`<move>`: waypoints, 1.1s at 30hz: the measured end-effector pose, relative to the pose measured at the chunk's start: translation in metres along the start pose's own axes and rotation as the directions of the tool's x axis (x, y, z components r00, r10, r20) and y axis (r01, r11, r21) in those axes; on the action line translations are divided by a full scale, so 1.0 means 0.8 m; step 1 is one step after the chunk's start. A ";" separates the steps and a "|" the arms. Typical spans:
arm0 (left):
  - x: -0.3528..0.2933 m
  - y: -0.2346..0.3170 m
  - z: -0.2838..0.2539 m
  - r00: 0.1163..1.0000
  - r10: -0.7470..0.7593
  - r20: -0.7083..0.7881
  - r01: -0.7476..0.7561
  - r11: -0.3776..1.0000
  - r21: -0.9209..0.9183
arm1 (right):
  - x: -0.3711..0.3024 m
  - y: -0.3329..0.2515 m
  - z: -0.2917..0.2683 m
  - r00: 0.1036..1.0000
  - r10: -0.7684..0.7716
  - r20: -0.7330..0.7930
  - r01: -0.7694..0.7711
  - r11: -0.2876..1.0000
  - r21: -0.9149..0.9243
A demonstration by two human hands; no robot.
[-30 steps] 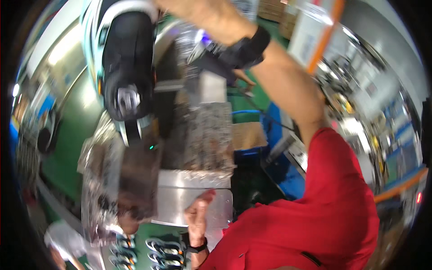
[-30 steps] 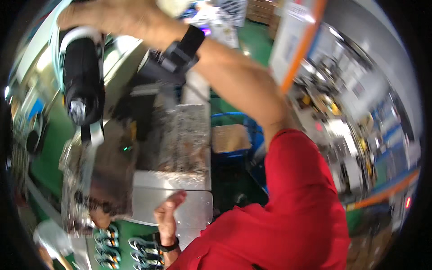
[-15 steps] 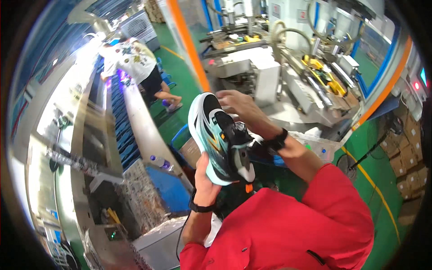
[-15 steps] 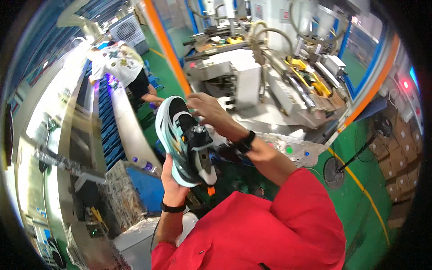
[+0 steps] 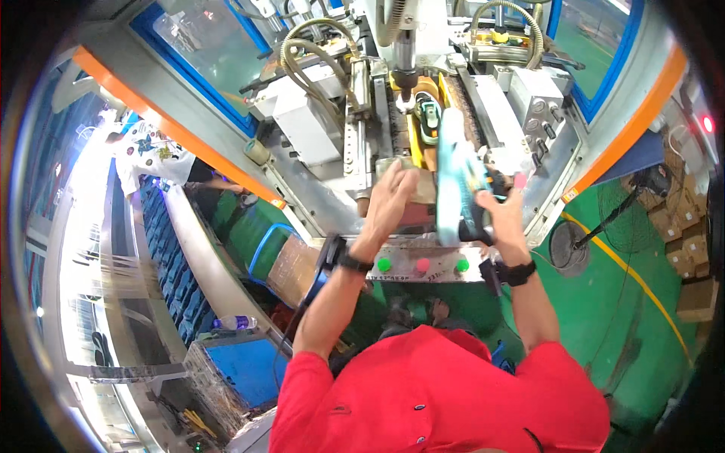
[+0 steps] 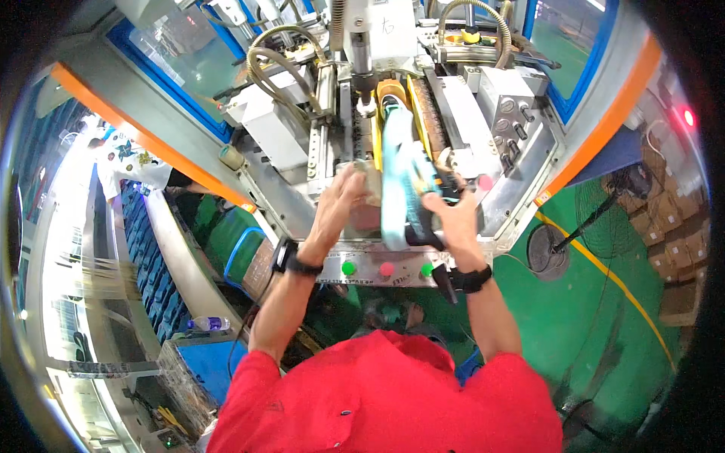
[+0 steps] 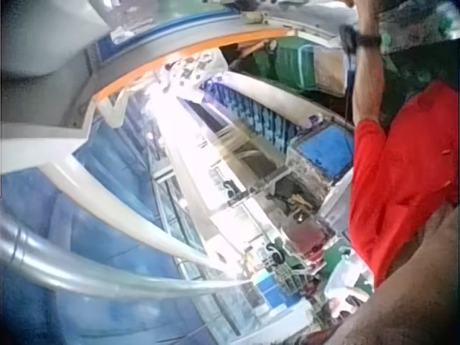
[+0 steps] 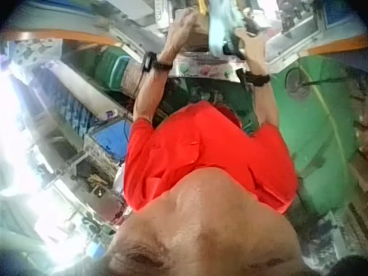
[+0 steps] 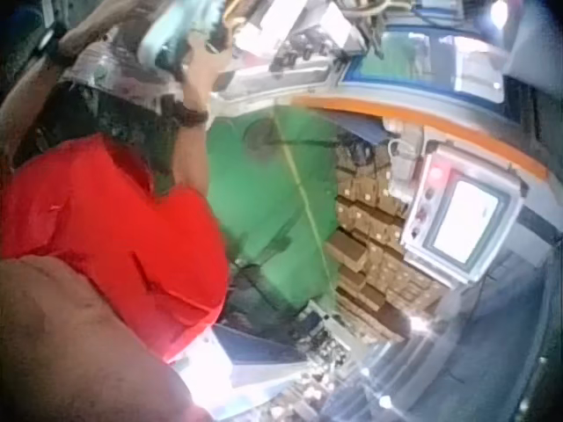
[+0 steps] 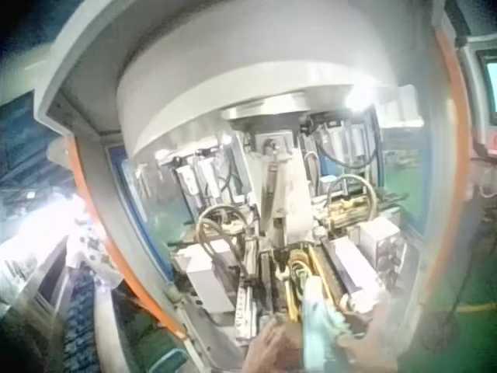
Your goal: The recorder is operating a lasting machine, placing shoe uppers and insoles into the machine to shape them and then placing them on a conveyor belt.
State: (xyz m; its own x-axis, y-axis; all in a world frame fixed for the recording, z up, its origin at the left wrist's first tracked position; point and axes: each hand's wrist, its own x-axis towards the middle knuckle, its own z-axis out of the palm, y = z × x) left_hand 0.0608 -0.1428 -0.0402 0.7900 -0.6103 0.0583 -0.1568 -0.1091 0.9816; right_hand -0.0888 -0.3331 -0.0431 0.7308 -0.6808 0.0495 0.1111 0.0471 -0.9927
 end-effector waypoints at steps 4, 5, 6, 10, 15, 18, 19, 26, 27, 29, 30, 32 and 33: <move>0.154 -0.049 0.023 0.993 -0.044 -0.106 0.063 0.981 0.181 | 0.025 -0.039 -0.050 0.981 -0.138 -0.133 0.134 0.990 -0.040; 0.183 -0.058 0.029 0.991 -0.034 -0.128 0.061 0.974 0.217 | 0.029 -0.042 -0.064 0.976 -0.147 -0.162 0.137 0.988 -0.069; 0.216 -0.084 0.033 0.982 0.009 -0.187 0.052 0.947 0.316 | 0.028 -0.048 -0.074 0.968 -0.137 -0.211 0.118 0.988 -0.098; 0.315 -0.148 0.056 0.940 -0.199 -0.277 0.317 0.807 0.498 | 0.026 -0.041 -0.118 0.921 -0.190 -0.339 0.102 0.960 -0.260; 0.363 -0.192 0.035 0.916 -0.198 -0.348 0.351 0.815 0.460 | 0.068 -0.063 -0.123 0.904 -0.258 -0.342 0.062 0.869 -0.491; 0.338 -0.195 0.008 0.885 -0.367 -0.287 0.356 0.930 -0.092 | 0.161 -0.078 -0.098 0.923 -0.291 -0.253 0.098 0.812 -0.576; 0.308 -0.161 0.006 0.879 -0.462 -0.122 0.384 0.834 -0.396 | 0.194 -0.095 -0.080 0.950 -0.223 -0.216 0.040 0.777 -0.628; 0.024 -0.006 -0.090 0.844 -0.491 0.216 0.498 0.568 -0.655 | 0.387 -0.047 0.116 0.960 0.241 0.143 0.041 0.383 -0.923; -0.012 0.003 -0.111 0.832 -0.508 0.225 0.520 0.570 -0.636 | 0.415 0.000 0.134 0.974 0.214 0.079 0.001 0.343 -0.939; -0.088 -0.002 -0.151 0.853 -0.513 0.096 0.443 0.614 -0.653 | 0.407 0.034 0.213 0.952 0.275 0.133 0.051 0.285 -0.957; -0.115 0.004 -0.163 0.854 -0.520 0.011 0.402 0.647 -0.648 | 0.415 0.068 0.222 0.970 0.199 0.141 0.091 0.241 -0.966; -0.173 0.018 -0.186 0.825 -0.535 -0.183 0.318 0.707 -0.632 | 0.416 0.138 0.248 0.992 0.060 0.111 0.096 0.220 -0.971; -0.200 0.021 -0.194 0.793 -0.541 -0.279 0.279 0.730 -0.623 | 0.408 0.161 0.258 0.998 0.000 0.057 0.055 0.245 -0.968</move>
State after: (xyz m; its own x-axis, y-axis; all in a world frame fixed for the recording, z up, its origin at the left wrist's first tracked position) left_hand 0.0236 0.0745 -0.0051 0.8768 -0.2064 -0.4342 0.4755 0.2391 0.8466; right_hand 0.3030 -0.3984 -0.1324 0.7681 -0.6379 0.0558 -0.5843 -0.7338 -0.3466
